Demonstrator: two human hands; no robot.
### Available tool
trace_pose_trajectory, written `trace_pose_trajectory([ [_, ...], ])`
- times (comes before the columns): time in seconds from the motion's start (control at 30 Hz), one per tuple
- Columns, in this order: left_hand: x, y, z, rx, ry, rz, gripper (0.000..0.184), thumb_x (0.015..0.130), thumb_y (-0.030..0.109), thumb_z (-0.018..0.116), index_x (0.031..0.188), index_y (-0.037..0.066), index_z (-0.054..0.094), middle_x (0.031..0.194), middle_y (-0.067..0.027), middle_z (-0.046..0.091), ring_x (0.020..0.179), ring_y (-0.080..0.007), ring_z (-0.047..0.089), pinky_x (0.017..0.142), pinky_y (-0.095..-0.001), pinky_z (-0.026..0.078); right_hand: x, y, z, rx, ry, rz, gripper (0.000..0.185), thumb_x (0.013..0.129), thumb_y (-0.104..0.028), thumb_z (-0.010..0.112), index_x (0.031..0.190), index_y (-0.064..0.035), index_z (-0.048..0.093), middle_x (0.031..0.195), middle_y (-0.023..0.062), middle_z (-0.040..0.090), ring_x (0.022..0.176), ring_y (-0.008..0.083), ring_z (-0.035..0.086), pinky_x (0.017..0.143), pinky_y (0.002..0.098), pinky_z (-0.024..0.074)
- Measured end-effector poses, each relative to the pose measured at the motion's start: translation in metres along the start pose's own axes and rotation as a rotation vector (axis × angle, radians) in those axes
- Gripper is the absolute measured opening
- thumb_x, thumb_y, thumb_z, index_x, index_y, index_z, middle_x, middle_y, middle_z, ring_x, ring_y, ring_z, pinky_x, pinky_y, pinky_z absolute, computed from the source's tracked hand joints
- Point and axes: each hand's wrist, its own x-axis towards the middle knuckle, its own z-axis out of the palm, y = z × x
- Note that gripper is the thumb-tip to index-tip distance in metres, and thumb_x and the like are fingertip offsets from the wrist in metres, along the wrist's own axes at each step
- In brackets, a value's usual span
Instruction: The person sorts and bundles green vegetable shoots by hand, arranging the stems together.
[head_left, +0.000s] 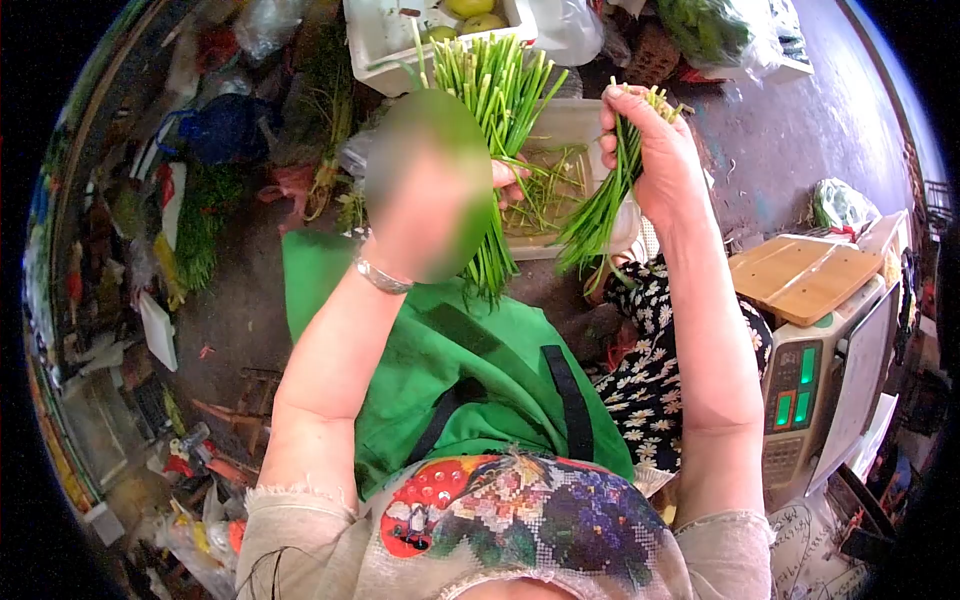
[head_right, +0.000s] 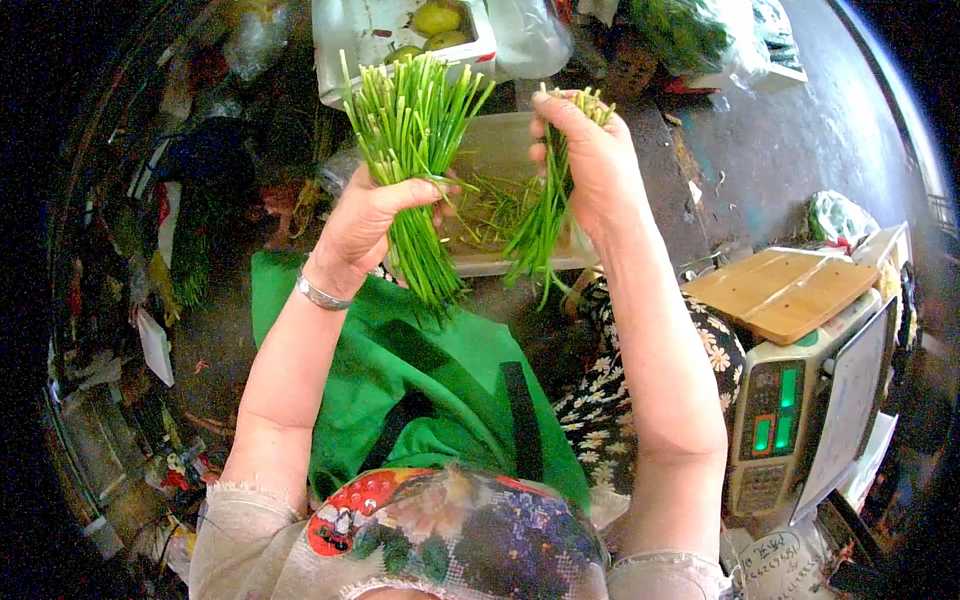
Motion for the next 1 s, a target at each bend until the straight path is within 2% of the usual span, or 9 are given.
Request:
trace_pose_trajectory([
  [0.13, 0.003, -0.002, -0.001, 0.031, -0.041, 0.038, 0.038, 0.080, 0.000, 0.065, 0.116, 0.002, 0.056, 0.098, -0.0107, 0.065, 0.082, -0.0194, 0.064, 0.068, -0.0300, 0.053, -0.007, -0.001, 0.007, 0.047, -0.040, 0.048, 0.017, 0.085, -0.021, 0.066, 0.094, -0.0086, 0.059, 0.080, 0.0065, 0.066, 0.065, 0.0162, 0.063, 0.053, 0.0272, 0.0445],
  [0.37, 0.000, 0.006, 0.012, -0.077, 0.098, 0.090, 0.037, 0.080, 0.000, 0.065, 0.116, 0.001, 0.057, 0.104, -0.0105, 0.066, 0.081, -0.0170, 0.063, 0.069, -0.0291, 0.052, -0.014, 0.011, 0.016, -0.004, -0.100, 0.112, 0.019, 0.086, -0.020, 0.065, 0.098, -0.0069, 0.057, 0.087, 0.0084, 0.067, 0.070, 0.0190, 0.066, 0.054, 0.0294, 0.0464],
  [0.4, 0.003, 0.001, 0.009, 0.097, 0.070, 0.177, 0.037, 0.080, 0.000, 0.066, 0.116, 0.001, 0.058, 0.105, -0.0103, 0.066, 0.083, -0.0167, 0.063, 0.070, -0.0290, 0.052, -0.016, 0.011, 0.018, 0.006, -0.115, 0.122, 0.019, 0.086, -0.019, 0.064, 0.099, -0.0062, 0.057, 0.088, 0.0085, 0.067, 0.071, 0.0184, 0.065, 0.056, 0.0300, 0.0484],
  [0.5, 0.007, -0.006, 0.004, 0.270, 0.000, 0.264, 0.037, 0.079, -0.001, 0.066, 0.115, 0.000, 0.059, 0.108, -0.0096, 0.066, 0.090, -0.0166, 0.064, 0.073, -0.0292, 0.053, -0.020, 0.022, 0.024, 0.107, -0.161, 0.114, 0.019, 0.087, -0.019, 0.063, 0.100, -0.0059, 0.058, 0.090, 0.0085, 0.067, 0.073, 0.0177, 0.065, 0.058, 0.0296, 0.0497],
  [0.67, 0.015, -0.033, 0.003, 0.455, 0.037, 0.368, 0.037, 0.077, -0.007, 0.066, 0.113, 0.000, 0.059, 0.109, -0.0068, 0.065, 0.095, -0.0161, 0.062, 0.084, -0.0306, 0.052, -0.025, 0.029, 0.030, 0.051, -0.120, 0.068, 0.010, 0.088, -0.013, 0.058, 0.095, -0.0060, 0.060, 0.082, 0.0010, 0.063, 0.070, 0.0096, 0.057, 0.063, 0.0257, 0.0484],
  [0.77, 0.018, -0.038, 0.011, 0.514, 0.102, 0.519, 0.035, 0.075, -0.008, 0.066, 0.109, 0.000, 0.059, 0.104, -0.0045, 0.065, 0.094, -0.0133, 0.062, 0.081, -0.0287, 0.052, -0.029, 0.032, 0.036, 0.134, -0.091, 0.079, 0.010, 0.088, -0.014, 0.059, 0.094, -0.0068, 0.060, 0.083, 0.0011, 0.063, 0.071, 0.0097, 0.058, 0.062, 0.0251, 0.0480],
  [0.9, 0.014, -0.021, 0.005, 0.665, 0.081, 0.376, 0.036, 0.074, -0.007, 0.062, 0.109, 0.001, 0.060, 0.097, -0.0074, 0.067, 0.083, -0.0172, 0.065, 0.071, -0.0281, 0.053, -0.033, 0.016, 0.033, 0.072, -0.204, 0.142, 0.011, 0.089, -0.017, 0.059, 0.095, -0.0089, 0.060, 0.085, 0.0012, 0.065, 0.073, 0.0106, 0.060, 0.059, 0.0249, 0.0471],
  [0.93, 0.014, -0.022, -0.001, 0.472, 0.033, 0.320, 0.035, 0.075, -0.006, 0.062, 0.109, 0.001, 0.060, 0.096, -0.0080, 0.067, 0.081, -0.0180, 0.065, 0.068, -0.0283, 0.052, -0.033, 0.011, 0.033, 0.038, -0.171, 0.160, 0.012, 0.088, -0.019, 0.060, 0.097, -0.0100, 0.059, 0.091, 0.0030, 0.067, 0.074, 0.0115, 0.062, 0.055, 0.0236, 0.0441],
  [1.0, 0.014, -0.023, -0.005, 0.317, 0.000, 0.308, 0.035, 0.075, -0.005, 0.062, 0.110, 0.000, 0.059, 0.095, -0.0082, 0.067, 0.080, -0.0184, 0.065, 0.065, -0.0280, 0.051, -0.032, 0.007, 0.029, 0.016, -0.188, 0.192, 0.014, 0.088, -0.019, 0.061, 0.099, -0.0108, 0.058, 0.094, 0.0041, 0.068, 0.077, 0.0121, 0.063, 0.053, 0.0229, 0.0423],
])
